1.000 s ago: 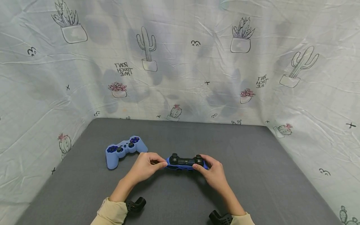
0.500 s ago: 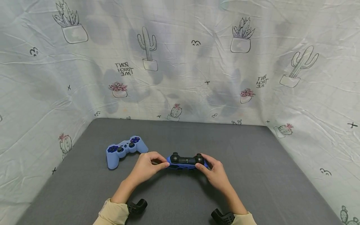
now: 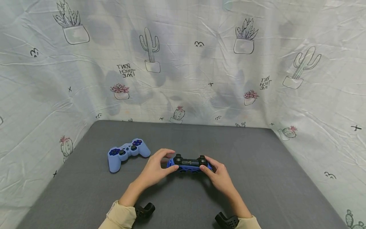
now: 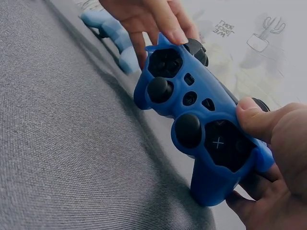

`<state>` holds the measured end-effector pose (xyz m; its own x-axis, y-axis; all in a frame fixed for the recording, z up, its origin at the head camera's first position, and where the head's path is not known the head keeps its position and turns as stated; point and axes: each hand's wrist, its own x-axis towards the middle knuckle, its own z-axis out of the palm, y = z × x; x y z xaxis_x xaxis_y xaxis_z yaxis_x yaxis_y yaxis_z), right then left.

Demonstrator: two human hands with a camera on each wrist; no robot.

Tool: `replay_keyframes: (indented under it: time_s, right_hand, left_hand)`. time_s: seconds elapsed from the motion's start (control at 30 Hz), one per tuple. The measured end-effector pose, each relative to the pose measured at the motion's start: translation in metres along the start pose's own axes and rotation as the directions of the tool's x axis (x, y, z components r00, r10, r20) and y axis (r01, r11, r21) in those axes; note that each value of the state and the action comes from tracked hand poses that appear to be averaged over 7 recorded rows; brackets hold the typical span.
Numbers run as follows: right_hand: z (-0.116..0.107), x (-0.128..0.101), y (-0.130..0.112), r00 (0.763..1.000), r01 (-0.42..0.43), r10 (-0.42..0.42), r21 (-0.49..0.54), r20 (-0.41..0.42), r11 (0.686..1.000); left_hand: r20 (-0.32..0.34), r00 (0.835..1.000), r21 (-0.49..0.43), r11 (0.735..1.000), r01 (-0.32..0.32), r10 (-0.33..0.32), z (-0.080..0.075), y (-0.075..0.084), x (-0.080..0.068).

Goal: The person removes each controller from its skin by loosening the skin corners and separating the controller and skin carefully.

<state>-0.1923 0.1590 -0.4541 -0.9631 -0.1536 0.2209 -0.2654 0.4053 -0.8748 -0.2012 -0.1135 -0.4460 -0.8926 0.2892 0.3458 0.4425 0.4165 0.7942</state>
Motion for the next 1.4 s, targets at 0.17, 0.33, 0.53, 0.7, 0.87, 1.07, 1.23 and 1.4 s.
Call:
replay_keyframes:
  time_s: [0.17,0.33,0.53,0.7,0.87,1.07,1.23,1.4]
  right_hand:
    - [0.000,0.001,0.002,1.000,0.012,-0.012,0.006,0.008,1.000]
    - [-0.002,0.001,0.003,0.999,0.031,-0.031,0.031,0.025,0.999]
    - [-0.005,0.002,0.003,0.998,0.045,-0.048,0.065,0.052,0.997]
    - [-0.005,0.002,0.003,0.998,0.033,-0.036,0.058,0.053,0.998]
    - [-0.004,0.002,0.005,0.999,0.032,-0.034,0.042,0.042,0.999]
    - [-0.003,0.001,0.006,0.999,0.042,-0.043,0.066,0.024,0.997]
    - [-0.001,-0.001,-0.001,1.000,0.016,-0.017,0.060,0.012,0.998]
    - [-0.001,-0.001,-0.008,1.000,0.002,-0.003,0.064,0.008,0.998]
  left_hand:
    - [0.055,0.998,0.036,0.999,0.029,-0.031,0.003,0.004,0.007]
    - [0.075,0.993,0.049,0.995,0.088,-0.092,0.002,0.003,0.007]
    - [0.102,0.987,0.037,0.992,0.119,-0.123,-0.001,0.000,0.007]
    - [0.114,0.988,0.012,0.994,0.107,-0.108,-0.004,-0.004,0.007]
    - [0.136,0.988,-0.013,0.997,0.073,-0.070,-0.006,-0.010,0.007]
    - [0.163,0.984,-0.042,0.996,0.073,-0.065,-0.009,-0.014,0.007]
    - [0.173,0.982,-0.055,0.995,0.085,-0.075,-0.010,-0.013,0.006]
    - [0.173,0.982,-0.056,0.995,0.088,-0.077,-0.010,-0.013,0.006]
